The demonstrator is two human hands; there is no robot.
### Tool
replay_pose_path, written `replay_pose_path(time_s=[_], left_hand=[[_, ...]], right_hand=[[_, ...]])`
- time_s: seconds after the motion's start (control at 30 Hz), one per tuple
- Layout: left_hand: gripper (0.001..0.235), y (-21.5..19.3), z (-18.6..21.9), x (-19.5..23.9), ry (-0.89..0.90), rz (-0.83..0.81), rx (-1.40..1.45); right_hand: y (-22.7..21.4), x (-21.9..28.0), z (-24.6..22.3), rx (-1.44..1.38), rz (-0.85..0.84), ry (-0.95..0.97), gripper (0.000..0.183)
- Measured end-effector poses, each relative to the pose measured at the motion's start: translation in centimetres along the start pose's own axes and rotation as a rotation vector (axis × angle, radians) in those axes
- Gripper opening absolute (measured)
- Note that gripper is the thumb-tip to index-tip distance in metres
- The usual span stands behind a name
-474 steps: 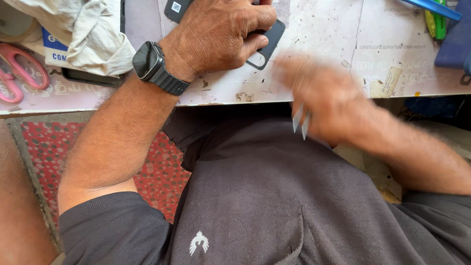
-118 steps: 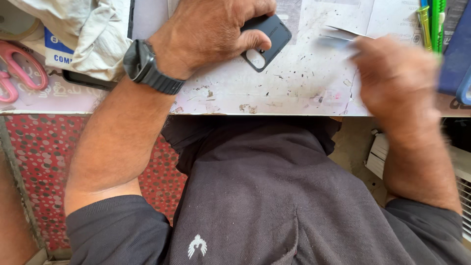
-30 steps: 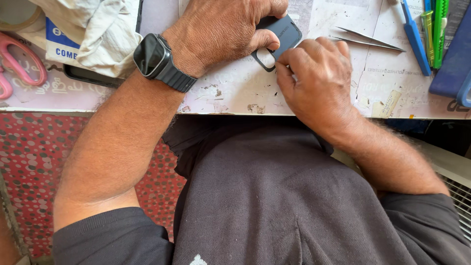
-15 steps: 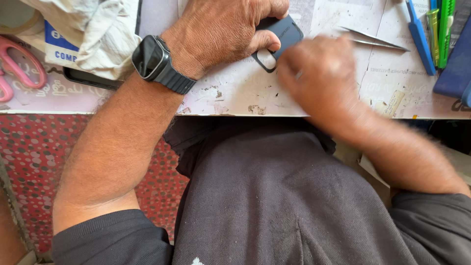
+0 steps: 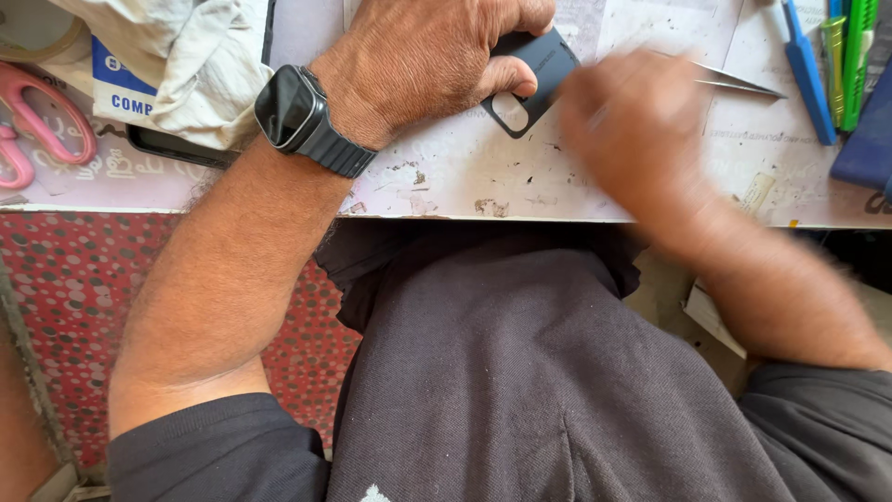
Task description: The person uses a metal tool to pry and separate the back cover of a smartphone. They repeatedly work along the edges and around the camera cutout to loosen the casing, then set the tool down and continue prying by hand.
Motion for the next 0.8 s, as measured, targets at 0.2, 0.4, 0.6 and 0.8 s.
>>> replay_pose_path(time_s=[0.2, 0.4, 0.6, 0.8], left_hand=[[0.034, 0.0, -0.2, -0.3, -0.005, -0.050, 0.061], [0.035, -0.3, 0.0, -0.3, 0.000, -0.055, 0.034], [0.036, -0.5, 0.2, -0.4, 0.016, -0.023, 0.002], [0.036, -0.1, 0.0, 0.1, -0.006, -0.044, -0.017]], right_hand=[[-1.5, -1.0, -1.6, -0.275, -0.102, -0.019, 0.014], [-0.4, -0.4, -0.3, -0.179, -0.156, 0.044, 0.017], [-0.6, -0.5, 0.2, -0.066, -0.031, 0.053, 0.013], [-0.9, 0.4, 1.8, -0.150, -0.042, 0.075, 0.006]])
Point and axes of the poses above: each hand's wrist, its own x-axis away from the middle knuckle, its own y-axis out of the palm, z = x × y, the point moved 4 cm from there along -x, towards the middle knuckle, and after that the axes turned 5 degrees about y, right-handed, at the moved point
